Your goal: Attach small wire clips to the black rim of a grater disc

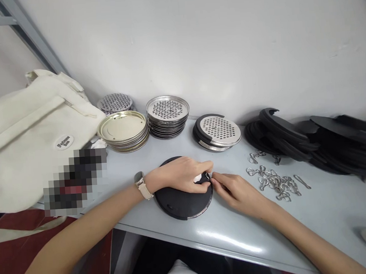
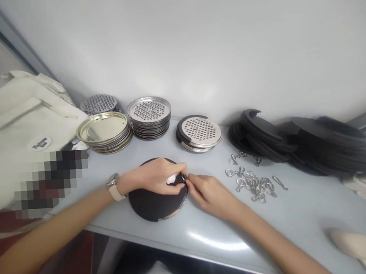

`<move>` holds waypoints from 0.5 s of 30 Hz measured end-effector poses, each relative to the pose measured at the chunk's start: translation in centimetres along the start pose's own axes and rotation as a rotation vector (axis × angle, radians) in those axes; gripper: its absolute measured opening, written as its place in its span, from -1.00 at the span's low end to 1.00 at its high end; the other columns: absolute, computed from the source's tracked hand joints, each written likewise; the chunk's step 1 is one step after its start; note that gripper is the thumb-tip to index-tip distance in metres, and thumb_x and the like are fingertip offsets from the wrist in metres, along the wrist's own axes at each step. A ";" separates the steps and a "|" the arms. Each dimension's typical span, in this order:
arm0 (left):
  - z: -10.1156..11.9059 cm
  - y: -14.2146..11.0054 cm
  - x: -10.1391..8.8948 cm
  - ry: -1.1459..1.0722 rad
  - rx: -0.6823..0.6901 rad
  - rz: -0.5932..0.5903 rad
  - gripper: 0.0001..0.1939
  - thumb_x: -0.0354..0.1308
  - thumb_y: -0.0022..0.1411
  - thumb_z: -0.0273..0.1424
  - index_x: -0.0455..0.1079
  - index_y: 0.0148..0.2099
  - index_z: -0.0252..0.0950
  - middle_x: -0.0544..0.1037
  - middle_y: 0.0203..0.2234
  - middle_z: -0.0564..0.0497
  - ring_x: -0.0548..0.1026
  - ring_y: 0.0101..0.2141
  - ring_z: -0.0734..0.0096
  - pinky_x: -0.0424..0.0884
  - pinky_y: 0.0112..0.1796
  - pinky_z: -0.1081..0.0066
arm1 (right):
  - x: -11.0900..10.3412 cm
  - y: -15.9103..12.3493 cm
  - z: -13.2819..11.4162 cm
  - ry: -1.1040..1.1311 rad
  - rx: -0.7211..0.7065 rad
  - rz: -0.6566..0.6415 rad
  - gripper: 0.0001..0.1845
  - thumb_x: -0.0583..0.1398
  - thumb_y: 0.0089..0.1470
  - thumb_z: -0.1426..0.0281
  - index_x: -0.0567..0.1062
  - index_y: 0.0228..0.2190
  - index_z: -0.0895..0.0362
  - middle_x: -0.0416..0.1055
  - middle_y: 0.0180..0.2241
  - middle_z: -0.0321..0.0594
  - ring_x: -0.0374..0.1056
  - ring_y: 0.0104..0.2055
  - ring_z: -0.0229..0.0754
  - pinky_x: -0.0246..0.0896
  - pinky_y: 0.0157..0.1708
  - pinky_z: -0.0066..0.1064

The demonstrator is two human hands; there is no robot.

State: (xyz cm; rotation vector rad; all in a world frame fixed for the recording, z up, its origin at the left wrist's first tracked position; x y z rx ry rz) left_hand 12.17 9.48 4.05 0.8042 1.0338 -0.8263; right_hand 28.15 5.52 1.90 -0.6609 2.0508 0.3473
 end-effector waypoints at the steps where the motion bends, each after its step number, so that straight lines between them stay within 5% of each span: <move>1: 0.1 0.0 0.0 0.029 0.003 0.005 -0.80 0.02 0.20 -0.24 0.19 -0.24 -0.27 0.36 -0.62 0.10 0.37 -0.57 0.40 0.09 -0.56 0.44 | 0.0 0.0 0.0 -0.002 0.006 0.002 -0.72 -0.11 0.27 0.36 0.18 -0.48 0.10 0.22 -0.58 -0.34 0.14 -0.57 -0.31 0.02 -0.52 -0.46; 15: 0.2 0.1 0.1 0.122 0.044 0.003 -0.85 0.00 0.20 -0.29 0.17 -0.29 -0.27 0.32 -0.64 0.11 0.31 -0.61 0.42 0.01 -0.59 0.40 | -0.1 -0.1 0.0 0.034 0.018 0.005 -0.73 -0.07 0.22 0.39 0.17 -0.53 0.10 0.17 -0.62 -0.37 0.09 -0.60 -0.32 -0.02 -0.55 -0.48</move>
Point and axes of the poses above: each hand's wrist, its own y-axis towards the middle knuckle, its own x-axis out of the palm, z = x × y, the point moved 3 cm from there along y, towards the middle knuckle
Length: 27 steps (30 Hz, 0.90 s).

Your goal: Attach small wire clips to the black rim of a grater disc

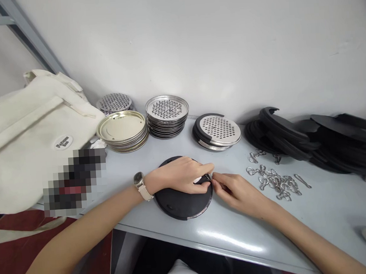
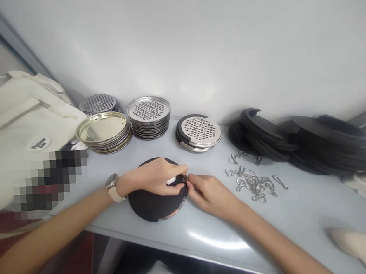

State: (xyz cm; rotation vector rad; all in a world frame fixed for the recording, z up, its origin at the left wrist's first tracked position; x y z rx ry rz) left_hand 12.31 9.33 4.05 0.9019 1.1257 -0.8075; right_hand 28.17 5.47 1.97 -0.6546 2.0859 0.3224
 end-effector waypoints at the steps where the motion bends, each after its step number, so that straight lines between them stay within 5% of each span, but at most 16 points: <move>1: 0.0 0.0 0.0 -0.002 -0.001 -0.001 -0.85 0.00 0.19 -0.29 0.17 -0.29 -0.27 0.32 -0.64 0.12 0.31 -0.62 0.43 0.01 -0.59 0.40 | 0.0 0.0 0.0 -0.001 -0.001 0.002 -0.73 -0.07 0.22 0.39 0.17 -0.53 0.10 0.16 -0.62 -0.37 0.09 -0.60 -0.33 -0.02 -0.56 -0.48; 27: -0.3 0.0 0.1 -0.056 -0.011 0.002 -0.84 0.02 0.19 -0.27 0.18 -0.30 -0.26 0.36 -0.63 0.10 0.36 -0.59 0.40 -0.01 -0.59 0.41 | 0.2 -0.1 0.1 -0.038 -0.020 0.072 -0.74 -0.02 0.15 0.40 0.11 -0.57 0.09 0.08 -0.64 -0.41 0.03 -0.61 -0.35 -0.07 -0.56 -0.50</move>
Point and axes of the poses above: each hand's wrist, its own y-axis towards the middle knuckle, its own x-axis out of the palm, z = x × y, the point moved 3 cm from there along y, towards the middle knuckle
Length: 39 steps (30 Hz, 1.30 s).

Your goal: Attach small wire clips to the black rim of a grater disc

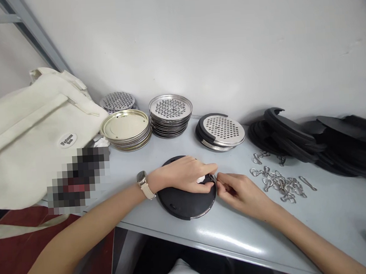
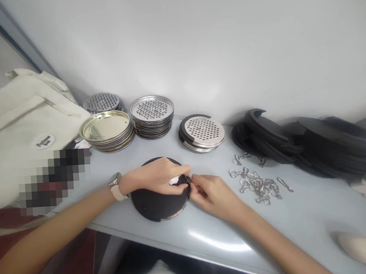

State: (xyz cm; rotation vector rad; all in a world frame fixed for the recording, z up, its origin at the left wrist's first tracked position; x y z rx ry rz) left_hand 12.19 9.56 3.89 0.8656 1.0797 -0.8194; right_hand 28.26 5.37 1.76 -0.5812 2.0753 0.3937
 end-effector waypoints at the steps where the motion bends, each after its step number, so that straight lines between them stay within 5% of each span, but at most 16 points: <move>1: 0.0 0.0 0.0 -0.002 0.000 -0.002 -0.84 0.02 0.19 -0.27 0.18 -0.30 -0.26 0.37 -0.63 0.10 0.37 -0.59 0.40 0.00 -0.58 0.41 | 0.0 0.0 0.0 -0.002 0.000 0.000 -0.75 -0.02 0.15 0.40 0.11 -0.57 0.09 0.09 -0.64 -0.41 0.04 -0.61 -0.35 -0.07 -0.56 -0.50; 25: 0.0 -0.1 0.0 -0.029 0.010 -0.009 -0.87 0.01 0.22 -0.30 0.23 -0.29 -0.27 0.41 -0.58 0.09 0.41 -0.54 0.39 0.07 -0.54 0.42 | -0.6 -0.1 0.0 -0.080 -0.007 0.148 -0.72 0.02 0.07 0.45 0.04 -0.61 0.08 0.02 -0.66 -0.42 0.00 -0.62 -0.36 -0.06 -0.58 -0.51; 39: 0.3 -0.2 -0.4 0.082 -0.047 0.049 -0.82 -0.01 0.20 -0.27 0.19 -0.24 -0.29 0.42 -0.61 0.04 0.39 -0.59 0.32 0.12 -0.56 0.39 | 0.2 0.1 0.1 -0.051 0.039 0.120 -0.74 -0.03 0.21 0.35 0.11 -0.53 0.07 0.13 -0.63 -0.41 0.06 -0.62 -0.33 -0.01 -0.58 -0.49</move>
Point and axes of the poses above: each hand's wrist, its own y-axis towards the middle knuckle, its own x-axis out of the palm, z = x × y, the point moved 3 cm from there along y, towards the middle knuckle
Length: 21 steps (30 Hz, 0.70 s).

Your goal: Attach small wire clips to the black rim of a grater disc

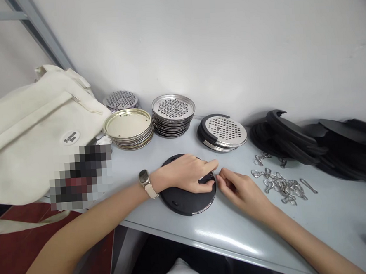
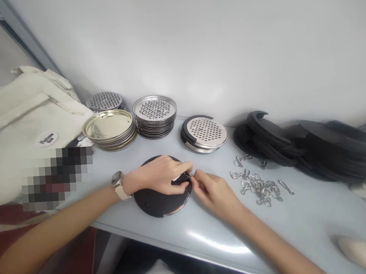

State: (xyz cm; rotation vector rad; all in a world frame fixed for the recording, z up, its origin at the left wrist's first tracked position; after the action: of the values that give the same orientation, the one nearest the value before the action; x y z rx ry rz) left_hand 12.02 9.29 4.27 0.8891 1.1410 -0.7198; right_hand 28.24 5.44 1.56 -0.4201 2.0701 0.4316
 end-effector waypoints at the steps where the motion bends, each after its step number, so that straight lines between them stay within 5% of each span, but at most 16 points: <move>1: 0.0 0.0 0.0 -0.006 -0.001 0.000 -0.81 0.00 0.19 -0.28 0.19 -0.23 -0.30 0.43 -0.60 0.03 0.40 -0.58 0.32 0.14 -0.56 0.40 | 0.2 0.0 0.0 0.015 0.004 -0.019 -0.74 -0.04 0.22 0.35 0.11 -0.52 0.07 0.15 -0.63 -0.40 0.06 -0.62 -0.33 -0.01 -0.58 -0.49; 21: -0.3 0.3 0.1 -0.035 0.024 -0.018 -0.87 -0.01 0.21 -0.31 0.20 -0.29 -0.28 0.39 -0.61 0.05 0.37 -0.59 0.36 0.08 -0.58 0.40 | 0.2 -0.2 -0.2 0.090 0.033 -0.084 -0.76 -0.01 0.19 0.36 0.13 -0.52 0.08 0.10 -0.66 -0.43 0.02 -0.63 -0.34 -0.06 -0.61 -0.51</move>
State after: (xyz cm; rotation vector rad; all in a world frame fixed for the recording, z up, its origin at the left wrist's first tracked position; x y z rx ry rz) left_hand 12.15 9.67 4.15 0.8841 1.1132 -0.7625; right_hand 28.05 5.17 1.45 -0.5135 2.1346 0.3336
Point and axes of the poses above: each hand's wrist, its own y-axis towards the middle knuckle, its own x-axis out of the palm, z = x × y, the point moved 3 cm from there along y, towards the middle knuckle
